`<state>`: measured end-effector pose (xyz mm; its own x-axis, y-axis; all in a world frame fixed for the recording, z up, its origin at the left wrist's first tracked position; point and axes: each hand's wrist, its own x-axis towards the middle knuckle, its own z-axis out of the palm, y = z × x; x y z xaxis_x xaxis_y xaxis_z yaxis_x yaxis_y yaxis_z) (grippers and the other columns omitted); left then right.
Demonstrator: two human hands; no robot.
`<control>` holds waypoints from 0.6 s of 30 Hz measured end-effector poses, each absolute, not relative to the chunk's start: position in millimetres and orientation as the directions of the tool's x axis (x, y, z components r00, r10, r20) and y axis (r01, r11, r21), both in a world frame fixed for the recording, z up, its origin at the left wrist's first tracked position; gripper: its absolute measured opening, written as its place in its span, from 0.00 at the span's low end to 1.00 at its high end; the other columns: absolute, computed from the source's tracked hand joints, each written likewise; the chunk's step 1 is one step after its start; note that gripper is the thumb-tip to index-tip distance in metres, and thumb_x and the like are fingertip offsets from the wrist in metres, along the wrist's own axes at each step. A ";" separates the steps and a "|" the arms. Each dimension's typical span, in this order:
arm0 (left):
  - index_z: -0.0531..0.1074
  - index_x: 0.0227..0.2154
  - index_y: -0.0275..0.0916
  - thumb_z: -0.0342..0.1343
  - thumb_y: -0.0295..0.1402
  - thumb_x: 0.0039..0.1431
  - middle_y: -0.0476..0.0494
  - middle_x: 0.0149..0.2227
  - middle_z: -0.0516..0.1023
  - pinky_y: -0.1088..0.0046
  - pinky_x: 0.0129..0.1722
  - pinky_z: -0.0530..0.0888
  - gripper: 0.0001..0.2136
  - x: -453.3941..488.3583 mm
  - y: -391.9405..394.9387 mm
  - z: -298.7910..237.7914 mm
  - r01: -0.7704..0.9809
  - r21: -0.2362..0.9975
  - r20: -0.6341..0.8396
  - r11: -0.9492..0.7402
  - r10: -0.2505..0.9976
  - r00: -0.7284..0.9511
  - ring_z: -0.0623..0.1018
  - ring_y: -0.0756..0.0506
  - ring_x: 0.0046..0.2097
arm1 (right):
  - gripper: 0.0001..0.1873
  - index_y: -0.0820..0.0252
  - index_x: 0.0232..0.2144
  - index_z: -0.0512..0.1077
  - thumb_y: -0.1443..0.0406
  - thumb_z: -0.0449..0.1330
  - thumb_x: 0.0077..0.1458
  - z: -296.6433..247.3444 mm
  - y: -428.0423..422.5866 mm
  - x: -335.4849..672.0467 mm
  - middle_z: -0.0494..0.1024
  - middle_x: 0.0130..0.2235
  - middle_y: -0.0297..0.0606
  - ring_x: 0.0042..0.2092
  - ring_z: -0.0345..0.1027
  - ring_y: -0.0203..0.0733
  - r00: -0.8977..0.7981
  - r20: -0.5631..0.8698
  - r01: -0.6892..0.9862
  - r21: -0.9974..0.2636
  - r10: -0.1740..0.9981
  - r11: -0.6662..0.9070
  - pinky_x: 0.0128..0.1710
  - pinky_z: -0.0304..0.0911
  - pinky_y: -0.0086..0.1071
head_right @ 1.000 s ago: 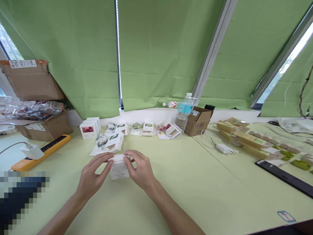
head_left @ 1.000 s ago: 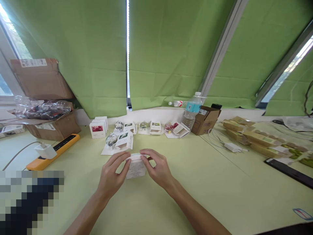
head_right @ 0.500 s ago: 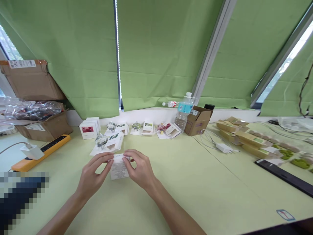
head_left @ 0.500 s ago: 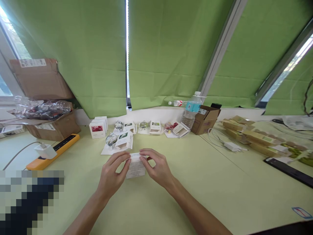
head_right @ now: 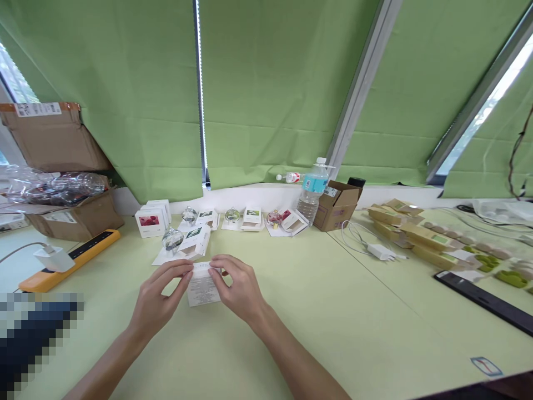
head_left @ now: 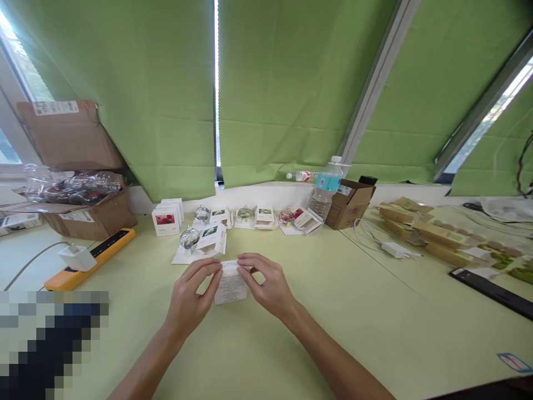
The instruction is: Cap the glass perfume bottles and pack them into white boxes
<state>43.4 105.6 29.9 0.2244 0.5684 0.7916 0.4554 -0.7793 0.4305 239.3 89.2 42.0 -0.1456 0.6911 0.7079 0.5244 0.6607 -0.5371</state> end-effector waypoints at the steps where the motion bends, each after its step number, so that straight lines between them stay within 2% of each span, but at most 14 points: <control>1: 0.74 0.38 0.43 0.55 0.26 0.58 0.45 0.42 0.78 0.69 0.45 0.74 0.08 43.4 105.6 30.3 0.456 0.431 0.791 -0.779 0.569 0.225 0.76 0.46 0.45 | 0.09 0.54 0.41 0.74 0.65 0.55 0.59 42.2 89.0 239.4 0.78 0.43 0.42 0.44 0.73 0.44 -0.145 0.707 0.525 -0.538 0.692 0.660 0.40 0.72 0.37; 11: 0.75 0.36 0.43 0.55 0.29 0.59 0.43 0.42 0.78 0.65 0.44 0.75 0.05 42.9 105.3 30.7 0.448 0.462 0.771 -0.766 0.596 0.224 0.77 0.44 0.45 | 0.08 0.56 0.36 0.74 0.63 0.55 0.59 44.5 88.3 239.4 0.78 0.41 0.44 0.43 0.73 0.45 -0.142 0.703 0.505 -0.554 0.697 0.662 0.36 0.72 0.35; 14: 0.75 0.32 0.42 0.54 0.31 0.60 0.43 0.41 0.78 0.67 0.43 0.76 0.05 43.6 105.9 32.9 0.381 0.609 0.686 -0.696 0.703 0.188 0.77 0.44 0.44 | 0.10 0.57 0.31 0.74 0.62 0.55 0.60 46.3 87.9 237.9 0.79 0.40 0.43 0.44 0.73 0.45 -0.103 0.646 0.461 -0.643 0.757 0.611 0.35 0.72 0.33; 18: 0.75 0.34 0.42 0.54 0.37 0.60 0.45 0.41 0.79 0.68 0.42 0.77 0.07 45.0 107.8 37.5 0.219 0.840 0.479 -0.496 0.868 0.127 0.77 0.44 0.45 | 0.10 0.57 0.36 0.75 0.60 0.56 0.59 45.5 90.0 237.4 0.79 0.40 0.41 0.42 0.74 0.44 0.009 0.509 0.385 -0.796 0.861 0.466 0.37 0.72 0.35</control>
